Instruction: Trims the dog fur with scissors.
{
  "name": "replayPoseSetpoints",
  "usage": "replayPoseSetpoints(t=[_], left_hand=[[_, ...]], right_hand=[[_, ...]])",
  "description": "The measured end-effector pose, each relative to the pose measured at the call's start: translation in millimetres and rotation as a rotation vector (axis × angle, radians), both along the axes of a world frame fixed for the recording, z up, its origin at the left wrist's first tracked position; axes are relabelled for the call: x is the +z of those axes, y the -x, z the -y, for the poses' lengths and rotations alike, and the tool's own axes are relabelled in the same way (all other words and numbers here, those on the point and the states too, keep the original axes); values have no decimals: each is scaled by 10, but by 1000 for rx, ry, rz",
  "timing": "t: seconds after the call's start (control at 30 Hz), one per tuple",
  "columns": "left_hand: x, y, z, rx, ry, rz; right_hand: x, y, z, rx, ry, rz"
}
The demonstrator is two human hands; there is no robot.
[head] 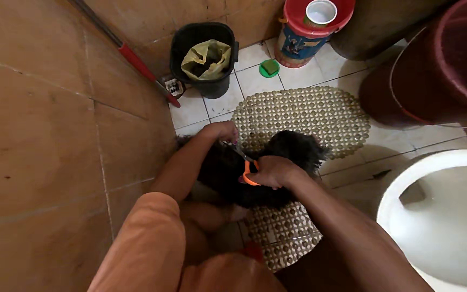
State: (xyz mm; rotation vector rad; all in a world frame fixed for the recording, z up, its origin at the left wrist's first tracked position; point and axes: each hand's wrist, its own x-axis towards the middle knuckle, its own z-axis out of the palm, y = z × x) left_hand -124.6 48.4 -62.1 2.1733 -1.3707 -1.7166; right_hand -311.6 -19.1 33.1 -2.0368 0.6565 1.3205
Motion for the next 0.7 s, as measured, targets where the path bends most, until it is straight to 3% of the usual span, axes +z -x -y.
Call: replayPoseSetpoints(t=[0.27,0.53,0.7], left_hand=[[-37,18,21,-164,54,108],[123,-205,-66,-37,105,62],[-85,-155,-354,20,40,10]], right_hand=[[-71,-39,-40,-2,54,115],[-30,215,69,-113,64,88],[14,384,108,-156,-12,93]])
